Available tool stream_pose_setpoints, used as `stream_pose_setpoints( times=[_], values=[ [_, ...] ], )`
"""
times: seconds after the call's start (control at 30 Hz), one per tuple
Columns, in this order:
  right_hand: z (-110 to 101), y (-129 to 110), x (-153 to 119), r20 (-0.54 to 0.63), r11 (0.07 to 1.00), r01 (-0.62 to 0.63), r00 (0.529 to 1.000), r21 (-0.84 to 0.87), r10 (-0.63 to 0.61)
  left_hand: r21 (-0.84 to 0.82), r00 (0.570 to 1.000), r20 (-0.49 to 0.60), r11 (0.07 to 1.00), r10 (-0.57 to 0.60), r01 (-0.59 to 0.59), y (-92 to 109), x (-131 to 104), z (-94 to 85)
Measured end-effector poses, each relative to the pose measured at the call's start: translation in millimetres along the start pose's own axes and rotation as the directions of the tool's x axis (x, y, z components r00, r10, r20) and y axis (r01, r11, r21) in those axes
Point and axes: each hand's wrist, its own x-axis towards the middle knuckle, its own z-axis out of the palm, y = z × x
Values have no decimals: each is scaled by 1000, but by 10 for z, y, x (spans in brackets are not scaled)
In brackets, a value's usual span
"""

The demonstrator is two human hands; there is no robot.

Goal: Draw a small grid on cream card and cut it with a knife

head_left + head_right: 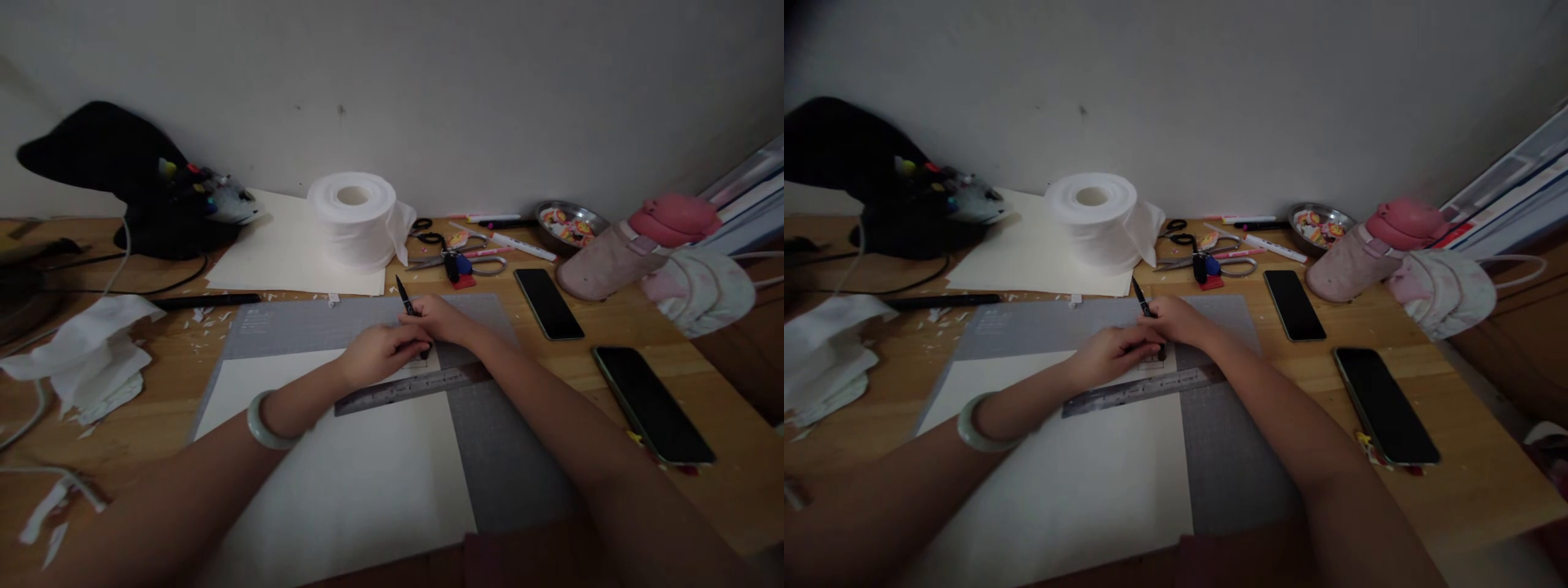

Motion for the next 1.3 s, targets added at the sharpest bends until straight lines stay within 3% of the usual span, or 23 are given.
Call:
stream_pose_setpoints(
  times=[0.27,0.63,0.93,1.13,1.3],
  values=[
    [-32,-23,-35,-31,998,-53,998,25,54,13,1000,19,1000,-19,19,14,1,-13],
    [8,42,-8,6,999,31,999,39,-31,1,1000,9,1000,-19,19,30,1,-11],
    [0,74,6,-221,918,-65,962,390,162,-23,998,-33,999,-46,45,17,-11,-20],
    [13,91,30,-221,860,-76,951,505,215,-110,976,-172,987,-131,114,23,-6,-55],
    [16,73,25,-211,860,-84,953,503,217,-110,978,-139,984,-154,139,17,-13,-61]
  ],
)
